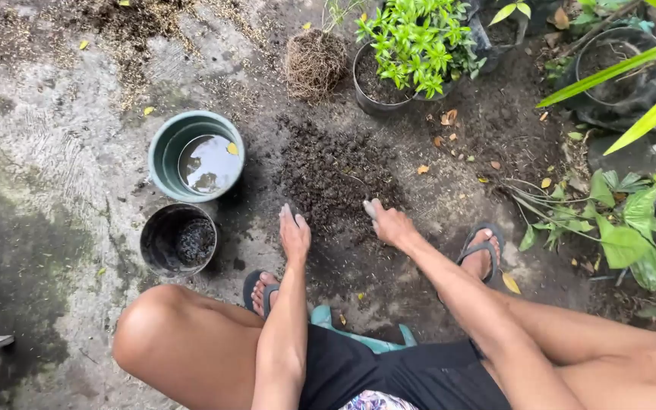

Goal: Mixing soil on the ground using a hand trowel and hands in a nursery setting.

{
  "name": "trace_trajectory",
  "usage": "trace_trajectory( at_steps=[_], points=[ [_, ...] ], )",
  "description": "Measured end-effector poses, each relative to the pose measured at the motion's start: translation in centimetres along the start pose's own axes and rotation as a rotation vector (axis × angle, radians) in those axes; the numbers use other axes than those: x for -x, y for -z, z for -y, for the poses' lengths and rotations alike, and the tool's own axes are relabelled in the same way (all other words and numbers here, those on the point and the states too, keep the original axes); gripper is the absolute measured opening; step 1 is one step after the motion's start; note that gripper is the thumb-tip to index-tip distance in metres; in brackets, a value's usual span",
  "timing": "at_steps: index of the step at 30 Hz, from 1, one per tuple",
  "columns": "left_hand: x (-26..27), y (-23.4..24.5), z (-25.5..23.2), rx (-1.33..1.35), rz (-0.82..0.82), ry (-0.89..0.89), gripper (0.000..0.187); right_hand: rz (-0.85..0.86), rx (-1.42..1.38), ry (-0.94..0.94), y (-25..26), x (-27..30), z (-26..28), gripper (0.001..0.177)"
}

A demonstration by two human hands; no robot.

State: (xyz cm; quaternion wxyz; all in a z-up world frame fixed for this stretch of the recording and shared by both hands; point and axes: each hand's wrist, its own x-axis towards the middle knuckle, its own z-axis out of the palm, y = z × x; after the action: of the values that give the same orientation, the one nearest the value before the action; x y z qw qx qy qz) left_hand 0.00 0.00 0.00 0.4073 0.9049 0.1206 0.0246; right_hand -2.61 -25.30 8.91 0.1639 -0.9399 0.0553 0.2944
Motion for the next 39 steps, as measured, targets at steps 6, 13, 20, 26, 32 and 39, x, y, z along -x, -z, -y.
trace_trajectory(
  at_steps=[6,13,20,26,32,39],
  points=[
    [0.1,0.2,0.1,-0.005,-0.039,-0.007,0.052,0.000,0.076,-0.032,7.8,7.1,0.9,0.056],
    [0.3,0.8,-1.0,0.013,-0.014,0.032,0.051,0.050,-0.123,-0.108,4.4,4.7,3.0,0.060],
    [0.5,-1.0,-0.1,0.001,-0.005,0.006,0.050,-0.098,0.255,0.014,7.0,5.6,1.0,0.054],
    [0.6,0.5,1.2,0.004,0.014,0.096,0.053,0.007,0.092,-0.038,-0.7,3.8,3.6,0.062],
    [-0.4,1.9,-2.3,0.060,-0.021,0.042,0.052,0.035,0.125,-0.008,1.3,0.1,-0.8,0.060],
    [-0.3,0.7,0.8,0.053,-0.001,0.102,0.057,0.010,0.052,-0.101,3.3,4.9,-0.6,0.050]
  ],
)
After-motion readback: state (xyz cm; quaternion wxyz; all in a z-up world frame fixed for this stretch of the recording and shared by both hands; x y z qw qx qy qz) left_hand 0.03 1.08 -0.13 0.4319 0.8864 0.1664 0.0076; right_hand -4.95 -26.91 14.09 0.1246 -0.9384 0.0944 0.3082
